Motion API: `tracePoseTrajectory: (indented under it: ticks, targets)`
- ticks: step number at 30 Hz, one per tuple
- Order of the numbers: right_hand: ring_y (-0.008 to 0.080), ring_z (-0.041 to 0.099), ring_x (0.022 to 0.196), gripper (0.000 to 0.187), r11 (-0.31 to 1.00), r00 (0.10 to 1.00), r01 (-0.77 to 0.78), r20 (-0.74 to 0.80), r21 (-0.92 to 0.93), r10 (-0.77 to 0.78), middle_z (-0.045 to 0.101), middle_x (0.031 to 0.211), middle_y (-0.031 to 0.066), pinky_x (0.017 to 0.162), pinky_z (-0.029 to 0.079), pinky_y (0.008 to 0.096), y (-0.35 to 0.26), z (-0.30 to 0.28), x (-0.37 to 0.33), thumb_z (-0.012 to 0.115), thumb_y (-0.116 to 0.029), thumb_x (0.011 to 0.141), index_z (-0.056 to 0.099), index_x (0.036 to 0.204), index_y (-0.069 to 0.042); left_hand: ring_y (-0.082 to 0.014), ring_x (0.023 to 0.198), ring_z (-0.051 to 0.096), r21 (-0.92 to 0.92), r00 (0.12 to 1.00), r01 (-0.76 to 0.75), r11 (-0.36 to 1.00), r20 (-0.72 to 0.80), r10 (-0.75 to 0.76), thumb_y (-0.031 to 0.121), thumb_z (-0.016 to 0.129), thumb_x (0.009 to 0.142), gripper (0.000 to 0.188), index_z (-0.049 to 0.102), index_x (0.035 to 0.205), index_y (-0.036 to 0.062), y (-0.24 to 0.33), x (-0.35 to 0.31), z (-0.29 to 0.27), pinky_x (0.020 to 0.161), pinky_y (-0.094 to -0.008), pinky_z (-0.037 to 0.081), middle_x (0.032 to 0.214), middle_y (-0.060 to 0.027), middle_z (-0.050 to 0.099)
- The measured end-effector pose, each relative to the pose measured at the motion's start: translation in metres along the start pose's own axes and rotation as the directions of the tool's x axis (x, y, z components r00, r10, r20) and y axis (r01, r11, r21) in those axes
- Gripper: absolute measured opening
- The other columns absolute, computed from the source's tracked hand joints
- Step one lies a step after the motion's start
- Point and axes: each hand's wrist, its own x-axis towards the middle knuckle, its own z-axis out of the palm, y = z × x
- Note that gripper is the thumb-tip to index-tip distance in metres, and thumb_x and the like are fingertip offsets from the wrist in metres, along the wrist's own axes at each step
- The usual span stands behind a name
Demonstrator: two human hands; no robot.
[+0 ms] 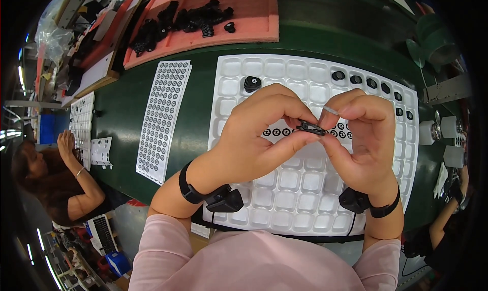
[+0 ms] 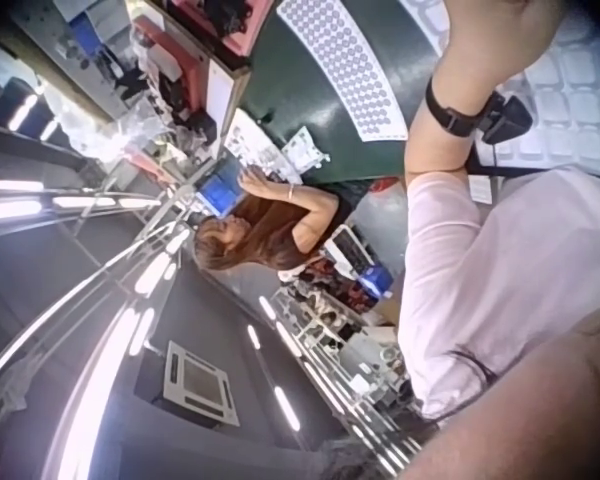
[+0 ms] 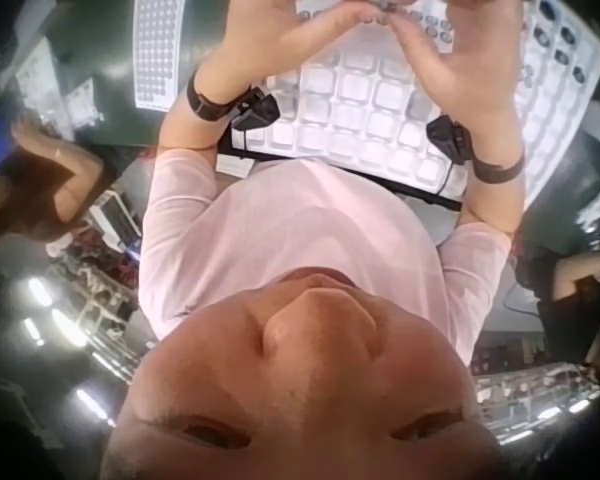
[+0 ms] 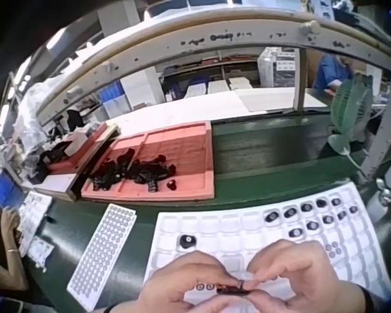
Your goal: The person peels a sticker from a sheet, presses it onto a black component, and places the labeled component back into a tray, repeating the process.
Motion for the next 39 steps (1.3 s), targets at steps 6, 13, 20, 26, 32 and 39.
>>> tracePoseTrajectory:
  ticks: [6,13,20,26,32,39]
  targets:
    - [0.0176,0.059,0.084,0.049,1.000,1.000,-0.008,-0.003,0.016,0.008,0.053,0.102,0.0123,0.077,0.050,0.0288,0.000,0.000,0.000,0.062,0.019,0.075,0.041,0.115,0.000,-0.0217,0.087,0.057,0.104,0.996,-0.088,0.991,-0.021,0.090,-0.001,0.075,0.076,0.026,0.065,0.100,-0.0023,0.002,0.002,0.000,0.077,-0.0310,0.046,0.093,-0.0108,0.063]
    - [0.0170,0.058,0.088,0.050,0.993,0.997,-0.068,-0.031,0.097,0.071,0.052,0.103,0.0106,0.079,0.050,0.0293,0.000,0.000,-0.002,0.062,0.018,0.075,0.041,0.116,-0.001,-0.0218,0.084,0.058,0.110,0.996,-0.081,0.991,-0.015,0.083,0.000,0.073,0.077,0.024,0.066,0.101,-0.0021,0.004,0.003,-0.002,0.075,-0.0306,0.046,0.093,-0.0112,0.063]
    - [0.0160,0.058,0.088,0.050,0.973,0.988,-0.129,-0.061,0.189,0.142,0.052,0.102,0.0089,0.080,0.050,0.0293,0.000,0.001,-0.001,0.065,0.015,0.075,0.042,0.116,-0.002,-0.0195,0.086,0.060,0.099,1.000,-0.028,0.995,-0.001,0.028,0.000,0.069,0.082,0.025,0.066,0.107,-0.0042,0.011,0.002,-0.002,0.075,-0.0297,0.048,0.095,-0.0112,0.064]
    - [0.0175,0.057,0.087,0.054,0.986,0.985,-0.137,-0.094,0.092,0.146,0.055,0.099,0.0101,0.081,0.048,0.0305,-0.006,0.003,0.000,0.073,0.008,0.073,0.042,0.115,-0.005,-0.0101,0.083,0.060,-0.482,0.885,0.434,0.761,0.071,-0.459,0.006,0.061,0.092,0.023,0.065,0.112,-0.0031,0.018,0.002,0.002,0.072,-0.0244,0.049,0.103,-0.0071,0.064]
    - [0.0195,0.057,0.085,0.057,0.990,0.995,-0.068,-0.075,-0.126,0.059,0.057,0.096,0.0103,0.081,0.046,0.0330,-0.006,0.000,0.000,0.076,0.006,0.070,0.043,0.115,-0.007,-0.0105,0.088,0.061,-0.647,0.796,0.539,0.540,0.180,-0.578,0.009,0.062,0.093,0.026,0.063,0.116,-0.0039,0.020,0.003,0.001,0.080,-0.0254,0.050,0.108,-0.0075,0.065]
    - [0.0204,0.056,0.081,0.057,0.941,0.994,0.104,0.022,-0.321,-0.103,0.063,0.089,0.0102,0.078,0.042,0.0365,-0.009,-0.005,0.009,0.072,0.010,0.068,0.043,0.114,-0.008,-0.0198,0.099,0.063,-0.762,0.830,0.471,0.444,0.213,-0.516,0.011,0.058,0.094,0.025,0.059,0.115,-0.0026,0.011,-0.004,0.012,0.092,-0.0387,0.051,0.106,-0.0120,0.066]
